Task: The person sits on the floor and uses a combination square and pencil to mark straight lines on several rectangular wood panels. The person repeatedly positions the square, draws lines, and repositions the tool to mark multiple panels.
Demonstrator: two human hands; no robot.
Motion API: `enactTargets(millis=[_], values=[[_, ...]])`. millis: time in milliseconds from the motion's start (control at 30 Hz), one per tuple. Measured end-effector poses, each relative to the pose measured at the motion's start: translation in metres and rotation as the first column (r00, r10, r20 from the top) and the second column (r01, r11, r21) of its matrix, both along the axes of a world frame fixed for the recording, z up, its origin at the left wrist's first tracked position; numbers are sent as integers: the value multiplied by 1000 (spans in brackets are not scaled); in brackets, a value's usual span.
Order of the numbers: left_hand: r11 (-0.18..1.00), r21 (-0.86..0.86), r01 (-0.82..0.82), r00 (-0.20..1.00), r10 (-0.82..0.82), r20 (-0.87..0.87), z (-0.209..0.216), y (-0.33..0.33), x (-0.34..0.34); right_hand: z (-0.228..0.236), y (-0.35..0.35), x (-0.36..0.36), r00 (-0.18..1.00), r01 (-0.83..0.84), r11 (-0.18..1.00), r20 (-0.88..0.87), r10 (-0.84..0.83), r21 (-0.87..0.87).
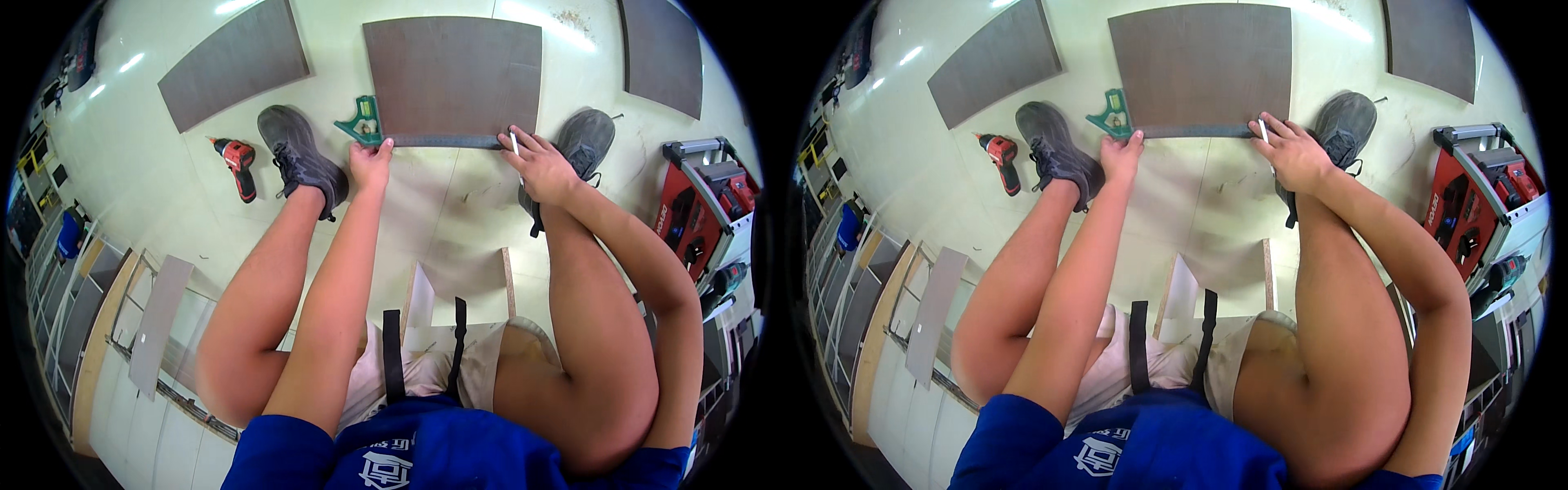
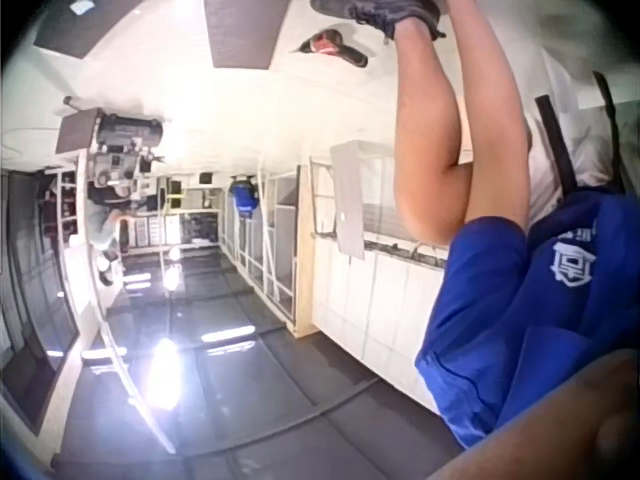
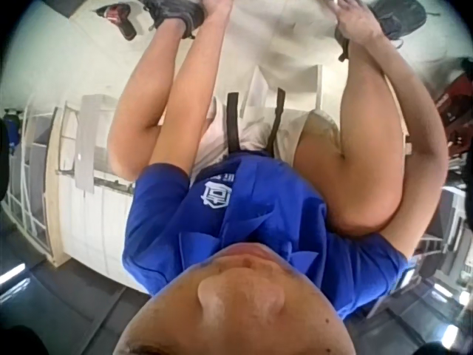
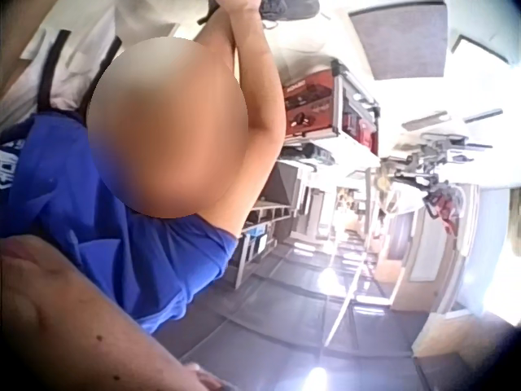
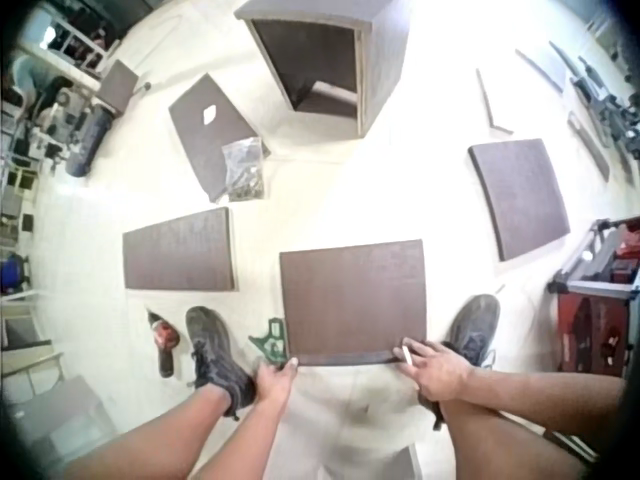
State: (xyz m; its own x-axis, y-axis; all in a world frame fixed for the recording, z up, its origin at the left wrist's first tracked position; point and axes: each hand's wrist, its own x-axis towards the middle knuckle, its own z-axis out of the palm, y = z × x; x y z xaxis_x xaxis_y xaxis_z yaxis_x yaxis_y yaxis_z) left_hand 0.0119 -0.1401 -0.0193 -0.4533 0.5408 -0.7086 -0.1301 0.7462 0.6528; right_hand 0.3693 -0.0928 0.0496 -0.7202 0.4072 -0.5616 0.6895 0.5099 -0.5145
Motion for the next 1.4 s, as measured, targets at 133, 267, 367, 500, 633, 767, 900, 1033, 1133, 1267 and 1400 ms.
enactTargets(millis=[133, 267, 367, 500, 633, 767, 900, 1033, 1133, 1267, 1400], values=[[999, -16, 48, 998, -49, -49, -6, -4, -5, 0, -1, -1, 1000, 0, 1000, -8, 1, 11], [996, -46, 73, 996, -76, -52, -4, -3, -4, 1, -1, 0, 1000, 4, 1000, 0, -4, 12], [995, -52, 89, 994, -92, -59, -3, -2, -2, 3, 0, 0, 1000, 11, 1000, 4, -11, 10], [993, -45, 109, 991, -112, -72, -8, -3, -6, 6, 1, -3, 1000, 24, 999, -12, -24, 22], [978, -82, 191, 976, -198, -91, -10, -3, -5, 1, -2, 0, 1000, 30, 999, -3, -30, 20], [980, -74, 185, 973, -193, -124, -17, -6, -8, 1, -1, -1, 999, 34, 999, -13, -34, 24], [987, -56, 147, 978, -154, -141, -21, -8, -9, 0, -1, -1, 1000, 26, 999, -4, -26, 27], [989, -60, 133, 980, -141, -138, -19, -6, -8, 2, 0, -2, 1000, 26, 1000, -1, -26, 16], [990, -66, 125, 986, -131, -104, -13, -4, -4, 2, -1, 0, 1000, 30, 999, 3, -30, 15], [991, -43, 125, 990, -128, -64, -13, -5, -6, 0, -1, 0, 1000, 29, 999, 0, -29, 20], [990, -52, 130, 989, -133, -61, -12, -4, -5, 3, 0, -1, 1000, 28, 1000, 6, -28, 15]])
